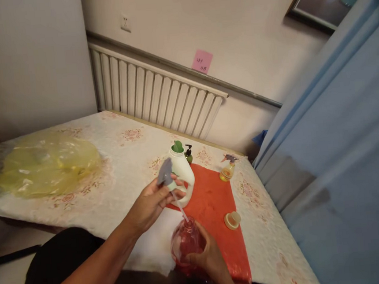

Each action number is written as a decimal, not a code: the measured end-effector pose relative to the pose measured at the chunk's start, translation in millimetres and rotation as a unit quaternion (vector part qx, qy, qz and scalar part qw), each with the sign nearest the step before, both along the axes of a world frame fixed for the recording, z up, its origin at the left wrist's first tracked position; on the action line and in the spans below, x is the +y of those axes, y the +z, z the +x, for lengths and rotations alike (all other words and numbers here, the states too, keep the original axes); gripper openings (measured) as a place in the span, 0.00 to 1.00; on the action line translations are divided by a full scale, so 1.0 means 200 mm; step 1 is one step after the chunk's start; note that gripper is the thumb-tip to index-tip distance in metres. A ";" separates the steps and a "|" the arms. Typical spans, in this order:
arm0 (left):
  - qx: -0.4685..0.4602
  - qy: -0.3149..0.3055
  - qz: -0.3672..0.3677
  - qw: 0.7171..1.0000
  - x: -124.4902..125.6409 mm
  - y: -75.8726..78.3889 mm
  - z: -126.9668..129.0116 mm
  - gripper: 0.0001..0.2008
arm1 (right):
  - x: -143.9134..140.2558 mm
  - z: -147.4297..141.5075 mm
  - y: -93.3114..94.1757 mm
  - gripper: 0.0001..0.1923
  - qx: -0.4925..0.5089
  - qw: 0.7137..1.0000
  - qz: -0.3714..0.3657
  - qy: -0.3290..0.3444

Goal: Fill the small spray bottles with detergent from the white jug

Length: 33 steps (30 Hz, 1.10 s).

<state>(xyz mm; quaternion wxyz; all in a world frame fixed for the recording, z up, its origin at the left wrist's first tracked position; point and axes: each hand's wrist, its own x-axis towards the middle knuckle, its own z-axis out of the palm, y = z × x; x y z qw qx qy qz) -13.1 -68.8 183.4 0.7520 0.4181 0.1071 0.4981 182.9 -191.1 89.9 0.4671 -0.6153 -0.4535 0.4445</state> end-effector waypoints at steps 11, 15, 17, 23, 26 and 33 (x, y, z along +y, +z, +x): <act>-0.115 -0.046 -0.094 0.988 0.41 -0.39 -0.23 0.15 | 0.20 0.23 0.30 0.45 -0.105 0.993 0.031 -0.046; -0.124 -0.113 -0.095 0.981 0.48 -0.55 -0.25 0.18 | 0.39 0.28 0.56 0.42 -0.190 0.979 0.069 -0.029; -0.123 -0.140 -0.109 0.976 0.51 -0.63 -0.26 0.18 | 0.49 0.27 0.68 0.41 -0.255 0.961 0.098 -0.043; -0.136 -0.174 -0.136 0.966 0.58 -0.78 -0.27 0.17 | 0.77 0.26 0.85 0.39 -0.416 0.898 0.130 -0.059; -0.130 -0.183 -0.138 0.965 0.60 -0.77 -0.27 0.16 | 0.85 0.24 0.90 0.38 -0.517 0.844 0.139 -0.037; -0.113 -0.160 -0.143 0.970 0.62 -0.74 -0.30 0.15 | 0.92 0.14 1.02 0.38 -0.649 0.753 0.108 0.003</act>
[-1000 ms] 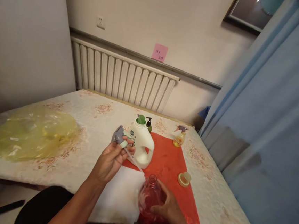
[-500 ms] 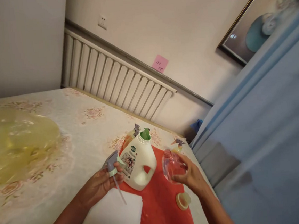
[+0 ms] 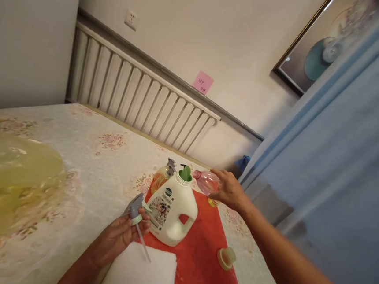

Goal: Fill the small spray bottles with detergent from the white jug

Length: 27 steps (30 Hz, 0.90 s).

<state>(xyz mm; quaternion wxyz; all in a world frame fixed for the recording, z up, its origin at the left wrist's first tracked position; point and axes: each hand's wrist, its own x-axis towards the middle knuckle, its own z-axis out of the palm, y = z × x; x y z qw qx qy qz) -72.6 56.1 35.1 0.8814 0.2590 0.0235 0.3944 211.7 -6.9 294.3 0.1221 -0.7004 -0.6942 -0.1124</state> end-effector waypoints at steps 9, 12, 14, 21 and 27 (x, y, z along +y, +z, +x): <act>-0.004 -0.015 0.000 1.000 0.00 0.02 0.01 0.13 | 0.02 -0.05 0.08 0.38 -0.117 0.993 -0.027 0.000; -0.006 -0.009 -0.016 1.000 -0.01 0.05 0.01 0.13 | 0.02 -0.07 0.10 0.38 -0.135 0.990 -0.034 0.003; 0.005 -0.006 -0.026 1.000 -0.02 0.06 0.00 0.12 | 0.03 -0.08 0.11 0.38 -0.147 0.988 -0.036 -0.001; 0.004 -0.012 -0.019 1.000 -0.01 0.05 0.01 0.13 | 0.04 -0.11 0.14 0.37 -0.182 0.982 -0.046 -0.006; 0.000 -0.009 -0.016 1.000 0.00 0.03 0.01 0.14 | 0.05 -0.11 0.17 0.36 -0.210 0.977 -0.044 -0.004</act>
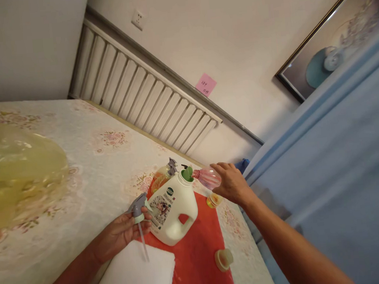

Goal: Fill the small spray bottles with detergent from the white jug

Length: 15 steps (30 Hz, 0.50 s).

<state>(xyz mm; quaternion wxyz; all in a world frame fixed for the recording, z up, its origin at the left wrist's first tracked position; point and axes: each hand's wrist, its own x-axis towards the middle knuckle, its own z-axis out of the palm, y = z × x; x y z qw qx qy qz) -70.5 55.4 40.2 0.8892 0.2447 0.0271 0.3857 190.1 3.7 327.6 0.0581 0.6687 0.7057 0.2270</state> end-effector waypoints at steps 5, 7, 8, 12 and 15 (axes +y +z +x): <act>0.004 0.002 -0.012 1.000 0.00 0.01 0.00 0.15 | 0.00 -0.02 0.02 0.36 -0.014 1.000 -0.002 0.004; 0.000 0.000 -0.010 1.000 0.00 0.01 0.00 0.14 | -0.01 -0.02 0.03 0.36 -0.021 1.000 -0.002 0.005; -0.001 -0.001 -0.010 1.000 0.00 0.02 0.00 0.14 | -0.01 -0.03 0.03 0.36 -0.025 1.000 -0.001 0.005; -0.001 0.001 -0.016 1.000 -0.01 0.01 0.00 0.14 | 0.00 -0.02 0.04 0.37 -0.039 0.999 0.004 0.005; -0.005 0.004 -0.016 1.000 0.00 -0.01 0.00 0.14 | 0.00 -0.02 0.05 0.37 -0.046 0.999 0.002 0.007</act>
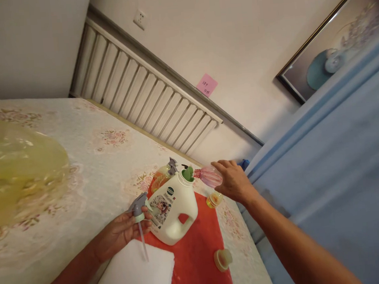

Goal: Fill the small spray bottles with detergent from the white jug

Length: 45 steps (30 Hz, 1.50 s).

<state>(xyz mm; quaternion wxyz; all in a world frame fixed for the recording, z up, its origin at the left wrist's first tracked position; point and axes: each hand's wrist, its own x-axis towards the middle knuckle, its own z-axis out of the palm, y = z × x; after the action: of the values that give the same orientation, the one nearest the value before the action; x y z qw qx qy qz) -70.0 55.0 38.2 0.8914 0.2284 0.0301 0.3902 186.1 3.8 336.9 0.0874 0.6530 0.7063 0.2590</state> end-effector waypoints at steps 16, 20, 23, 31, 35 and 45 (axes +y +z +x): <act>0.012 0.002 0.021 1.000 0.00 -0.02 -0.01 0.14 | 0.01 -0.02 0.04 0.36 -0.040 0.999 -0.001 -0.004; 0.006 -0.003 0.022 1.000 0.01 -0.03 -0.01 0.15 | 0.01 -0.03 0.04 0.36 -0.056 0.998 -0.001 0.003; -0.003 -0.008 0.023 1.000 0.01 -0.05 0.00 0.14 | 0.01 -0.04 0.05 0.36 -0.068 0.998 -0.002 0.004; -0.007 -0.016 0.022 1.000 0.03 -0.10 0.01 0.15 | 0.02 -0.07 0.06 0.36 -0.107 0.994 0.007 0.028; -0.005 -0.016 0.026 1.000 0.04 -0.11 0.01 0.16 | 0.02 -0.09 0.07 0.36 -0.125 0.991 0.010 0.043; 0.004 -0.011 0.017 1.000 0.03 -0.06 0.02 0.15 | 0.03 -0.15 0.09 0.32 -0.172 0.983 0.006 0.060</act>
<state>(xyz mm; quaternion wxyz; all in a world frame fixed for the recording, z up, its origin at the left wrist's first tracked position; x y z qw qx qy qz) -66.2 60.9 26.6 0.8916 0.2455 0.0245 0.3798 155.8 9.8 354.8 0.1876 0.5556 0.7171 0.3767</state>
